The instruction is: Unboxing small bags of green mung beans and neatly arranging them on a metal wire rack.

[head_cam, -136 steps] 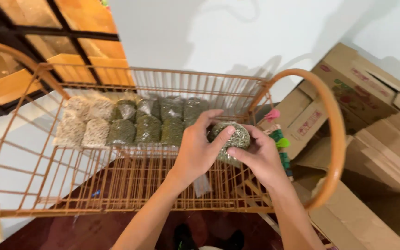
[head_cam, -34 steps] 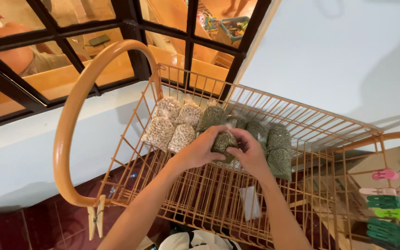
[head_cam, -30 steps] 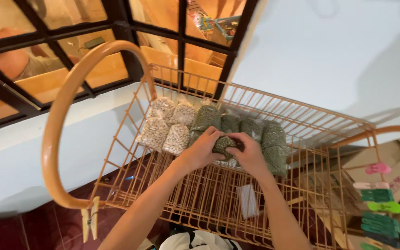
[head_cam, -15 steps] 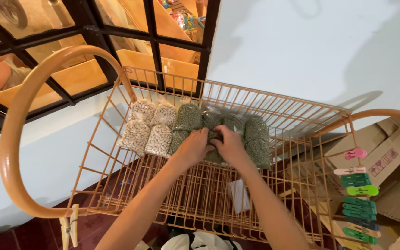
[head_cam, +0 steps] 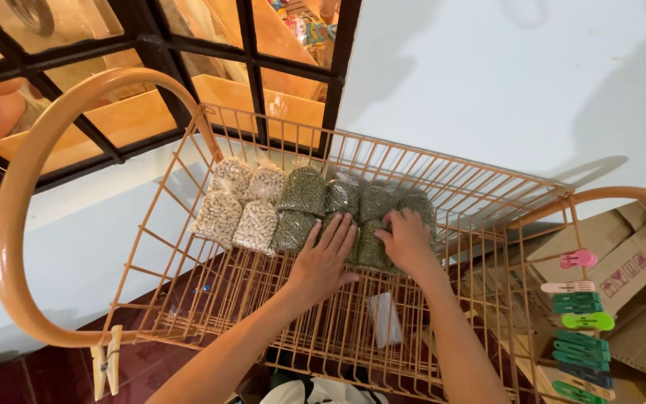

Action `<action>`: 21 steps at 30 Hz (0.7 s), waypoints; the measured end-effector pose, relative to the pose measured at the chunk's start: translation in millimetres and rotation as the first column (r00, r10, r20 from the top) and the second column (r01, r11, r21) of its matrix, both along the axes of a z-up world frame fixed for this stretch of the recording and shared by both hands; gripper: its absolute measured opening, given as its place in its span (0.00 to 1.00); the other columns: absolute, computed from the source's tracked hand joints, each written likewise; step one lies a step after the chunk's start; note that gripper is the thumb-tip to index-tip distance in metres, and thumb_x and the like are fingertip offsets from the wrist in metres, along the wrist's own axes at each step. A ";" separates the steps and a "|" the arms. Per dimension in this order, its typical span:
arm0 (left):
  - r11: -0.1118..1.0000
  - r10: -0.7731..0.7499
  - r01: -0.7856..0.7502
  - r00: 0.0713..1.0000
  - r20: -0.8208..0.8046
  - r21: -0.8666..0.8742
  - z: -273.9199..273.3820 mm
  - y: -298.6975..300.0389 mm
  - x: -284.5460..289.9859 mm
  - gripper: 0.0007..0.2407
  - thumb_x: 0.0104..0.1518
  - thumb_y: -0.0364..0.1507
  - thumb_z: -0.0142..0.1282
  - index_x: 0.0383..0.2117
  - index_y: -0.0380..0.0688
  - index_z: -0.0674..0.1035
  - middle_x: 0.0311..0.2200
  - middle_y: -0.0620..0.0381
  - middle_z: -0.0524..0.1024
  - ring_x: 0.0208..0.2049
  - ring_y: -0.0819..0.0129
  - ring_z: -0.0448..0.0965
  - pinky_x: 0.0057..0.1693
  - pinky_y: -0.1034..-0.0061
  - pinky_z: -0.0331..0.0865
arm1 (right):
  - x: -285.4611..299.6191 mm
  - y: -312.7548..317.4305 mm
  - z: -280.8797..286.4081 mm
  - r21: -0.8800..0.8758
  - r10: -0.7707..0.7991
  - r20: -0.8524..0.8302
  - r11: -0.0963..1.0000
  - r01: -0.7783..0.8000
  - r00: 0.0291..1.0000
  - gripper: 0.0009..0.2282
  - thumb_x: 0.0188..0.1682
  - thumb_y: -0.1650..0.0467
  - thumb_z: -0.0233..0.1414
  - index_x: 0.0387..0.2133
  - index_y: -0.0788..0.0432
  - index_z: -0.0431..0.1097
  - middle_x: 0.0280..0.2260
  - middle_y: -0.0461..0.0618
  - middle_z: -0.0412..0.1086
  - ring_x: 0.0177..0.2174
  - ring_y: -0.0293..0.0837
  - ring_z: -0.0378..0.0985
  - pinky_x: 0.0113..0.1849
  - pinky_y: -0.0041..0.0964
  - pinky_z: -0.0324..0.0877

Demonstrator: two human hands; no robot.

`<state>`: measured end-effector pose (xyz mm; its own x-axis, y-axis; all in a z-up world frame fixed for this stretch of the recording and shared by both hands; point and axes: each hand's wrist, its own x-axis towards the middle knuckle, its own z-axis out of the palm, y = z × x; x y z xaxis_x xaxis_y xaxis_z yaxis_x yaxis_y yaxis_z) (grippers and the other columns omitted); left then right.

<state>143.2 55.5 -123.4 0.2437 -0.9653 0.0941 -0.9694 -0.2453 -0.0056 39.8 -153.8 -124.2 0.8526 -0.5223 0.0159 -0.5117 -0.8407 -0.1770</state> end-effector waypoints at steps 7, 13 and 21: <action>1.000 -0.013 0.010 0.994 -0.108 -0.029 -9.4 0.5 5.1 0.42 0.59 0.58 0.38 0.70 0.34 0.50 0.73 0.42 0.41 0.74 0.50 0.36 0.71 0.50 0.37 | -9.1 9.7 27.0 0.341 0.022 0.048 0.939 -0.037 0.999 0.09 0.56 0.65 0.52 0.36 0.59 0.64 0.36 0.55 0.64 0.38 0.54 0.67 0.40 0.51 0.66; 0.932 -0.156 -0.094 0.767 -0.623 -0.350 32.2 -4.1 19.7 0.31 0.66 0.44 0.48 0.67 0.32 0.59 0.66 0.35 0.61 0.69 0.43 0.56 0.70 0.51 0.53 | 1.9 -13.0 21.8 0.486 -0.088 0.336 0.869 -0.093 0.938 0.07 0.55 0.69 0.51 0.36 0.60 0.61 0.29 0.51 0.66 0.30 0.46 0.69 0.34 0.43 0.66; 0.780 -0.153 -0.282 0.780 -0.607 -0.559 37.6 -21.0 53.8 0.18 0.62 0.27 0.56 0.58 0.37 0.74 0.56 0.42 0.74 0.61 0.46 0.71 0.68 0.58 0.66 | 73.8 1.7 43.3 0.371 0.007 0.600 0.884 -0.286 0.800 0.06 0.55 0.74 0.53 0.35 0.61 0.61 0.31 0.50 0.69 0.33 0.41 0.72 0.38 0.39 0.71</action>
<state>197.0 34.6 -85.8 0.5149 -0.7330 0.4445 -0.6898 -0.0465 0.7225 113.6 -152.1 -80.9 0.8230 -0.4629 0.3291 -0.0758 -0.6639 -0.7440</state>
